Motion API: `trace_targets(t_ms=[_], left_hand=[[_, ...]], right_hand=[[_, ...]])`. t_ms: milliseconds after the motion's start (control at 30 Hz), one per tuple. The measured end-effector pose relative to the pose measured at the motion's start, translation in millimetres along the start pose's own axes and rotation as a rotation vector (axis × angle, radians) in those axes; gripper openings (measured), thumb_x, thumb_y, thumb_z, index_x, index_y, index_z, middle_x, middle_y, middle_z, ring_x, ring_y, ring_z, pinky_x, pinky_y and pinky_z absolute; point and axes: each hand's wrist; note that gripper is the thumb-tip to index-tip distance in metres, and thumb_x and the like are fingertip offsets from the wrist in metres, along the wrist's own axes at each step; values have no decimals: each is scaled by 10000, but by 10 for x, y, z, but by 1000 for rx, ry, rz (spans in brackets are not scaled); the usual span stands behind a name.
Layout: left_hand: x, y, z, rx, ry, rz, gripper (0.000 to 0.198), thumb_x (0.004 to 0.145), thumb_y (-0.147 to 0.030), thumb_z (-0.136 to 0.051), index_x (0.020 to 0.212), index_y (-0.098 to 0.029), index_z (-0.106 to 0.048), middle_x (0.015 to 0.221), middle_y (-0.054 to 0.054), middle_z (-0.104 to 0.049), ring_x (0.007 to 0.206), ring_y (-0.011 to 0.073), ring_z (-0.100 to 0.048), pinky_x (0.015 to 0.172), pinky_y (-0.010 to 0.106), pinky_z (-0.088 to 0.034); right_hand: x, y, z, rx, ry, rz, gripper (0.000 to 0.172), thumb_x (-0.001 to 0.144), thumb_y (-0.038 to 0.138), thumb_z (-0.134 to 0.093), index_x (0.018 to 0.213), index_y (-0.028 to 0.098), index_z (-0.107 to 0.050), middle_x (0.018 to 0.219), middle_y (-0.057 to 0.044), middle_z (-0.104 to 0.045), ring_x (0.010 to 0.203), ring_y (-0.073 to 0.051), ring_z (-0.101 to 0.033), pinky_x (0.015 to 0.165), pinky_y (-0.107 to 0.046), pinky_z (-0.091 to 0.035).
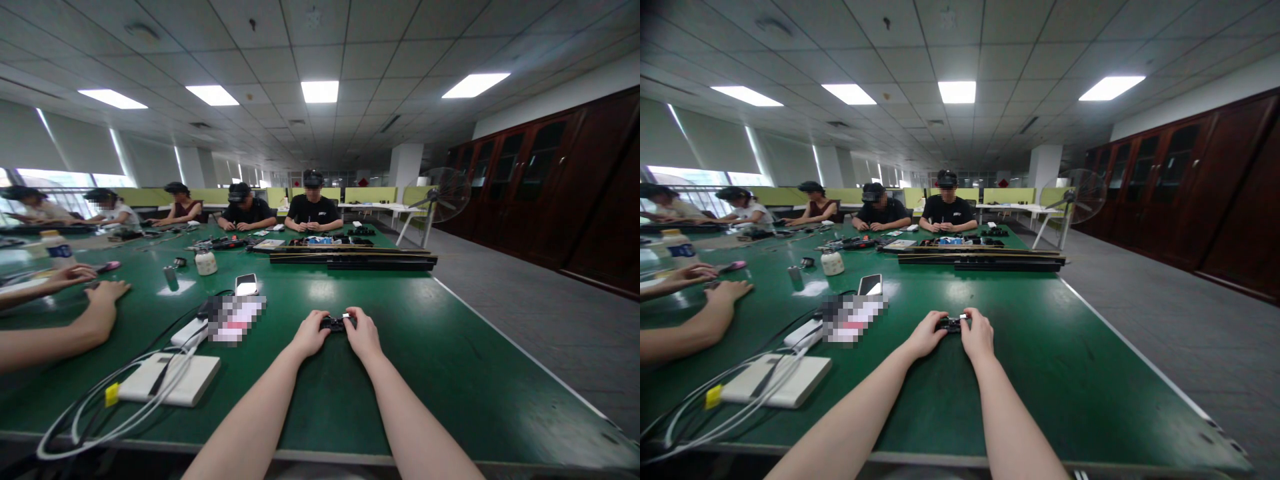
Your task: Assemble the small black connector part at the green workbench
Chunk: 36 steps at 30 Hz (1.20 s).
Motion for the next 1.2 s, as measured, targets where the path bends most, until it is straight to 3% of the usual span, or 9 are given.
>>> trace_targets(t_ms=[600,1200], left_hand=[[-5,-43,23,3,4,21,425,739,-107,-557,1159,-174,-535,1137,86,-556,1076,207,-525,986,322,-378],[-14,-49,34,2,15,21,422,755,-106,-551,1172,-167,-524,1155,92,-543,1086,209,-523,984,304,-374]], right_hand=[[-6,0,64,-72,-186,-92,316,834,285,-393,1098,232,-560,1103,-54,-609,992,-224,-530,833,-341,-396],[-1,15,89,12,-272,-104,343,847,308,-346,1104,175,-530,1100,-100,-602,1027,-241,-506,871,-342,-370]])
Point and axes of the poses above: each hand's wrist, its own x-axis towards the middle knuckle, its own z-axis out of the back of the hand, y = z × x
